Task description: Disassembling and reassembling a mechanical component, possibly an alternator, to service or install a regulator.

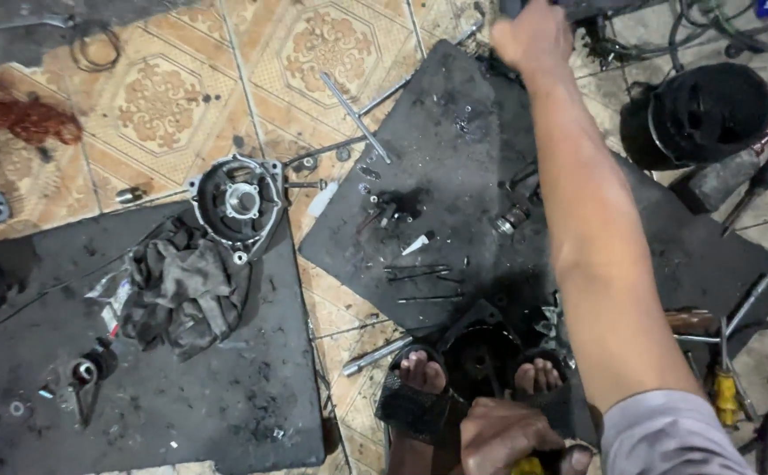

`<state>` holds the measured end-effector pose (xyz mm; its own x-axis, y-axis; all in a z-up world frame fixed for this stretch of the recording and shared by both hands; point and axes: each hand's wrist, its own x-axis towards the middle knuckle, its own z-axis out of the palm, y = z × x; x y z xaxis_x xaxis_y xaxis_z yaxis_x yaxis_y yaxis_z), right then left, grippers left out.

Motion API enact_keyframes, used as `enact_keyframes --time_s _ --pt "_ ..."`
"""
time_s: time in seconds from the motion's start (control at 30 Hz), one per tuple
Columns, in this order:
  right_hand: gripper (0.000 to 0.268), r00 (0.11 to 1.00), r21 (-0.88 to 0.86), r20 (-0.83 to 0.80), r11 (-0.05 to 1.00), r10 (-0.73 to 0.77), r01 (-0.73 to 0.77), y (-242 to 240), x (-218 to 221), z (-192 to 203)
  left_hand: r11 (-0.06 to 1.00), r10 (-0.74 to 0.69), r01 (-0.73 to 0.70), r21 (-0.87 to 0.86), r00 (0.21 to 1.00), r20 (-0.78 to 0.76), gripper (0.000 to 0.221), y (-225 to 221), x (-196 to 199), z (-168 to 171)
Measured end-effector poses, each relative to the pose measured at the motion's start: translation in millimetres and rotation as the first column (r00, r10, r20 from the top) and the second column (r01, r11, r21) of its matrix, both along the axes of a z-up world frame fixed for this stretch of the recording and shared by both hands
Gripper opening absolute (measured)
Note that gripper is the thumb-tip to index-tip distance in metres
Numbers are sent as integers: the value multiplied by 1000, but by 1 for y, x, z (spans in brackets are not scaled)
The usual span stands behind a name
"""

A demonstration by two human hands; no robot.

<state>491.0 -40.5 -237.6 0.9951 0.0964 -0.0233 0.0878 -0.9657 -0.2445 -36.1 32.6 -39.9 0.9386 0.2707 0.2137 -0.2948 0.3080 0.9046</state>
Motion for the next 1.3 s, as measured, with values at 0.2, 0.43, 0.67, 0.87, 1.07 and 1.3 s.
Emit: enact_keyframes --time_s 0.2,0.43,0.67,0.87,1.07,1.3 --pt "39 867 669 -495 614 -52 419 -2 -37 94 992 -22 11 123 996 87 14 2 43 11" --pt "30 921 920 -337 -138 198 367 -53 -146 183 884 13 -27 467 999 35 19 -16 31 6" --pt "18 967 983 -117 -113 225 146 -122 -279 347 953 -153 178 245 981 -119 6 -19 23 3" --pt "32 944 939 -298 135 -144 317 -136 -428 428 866 -165 151 476 986 -11 16 -18 22 1" --pt "49 995 505 61 862 -76 35 -160 -513 414 878 34 -28 478 999 -5 34 -22 36 6" --pt "23 983 456 153 875 99 -159 -151 -560 404 874 62 -99 477 994 93 36 -21 38 -7"
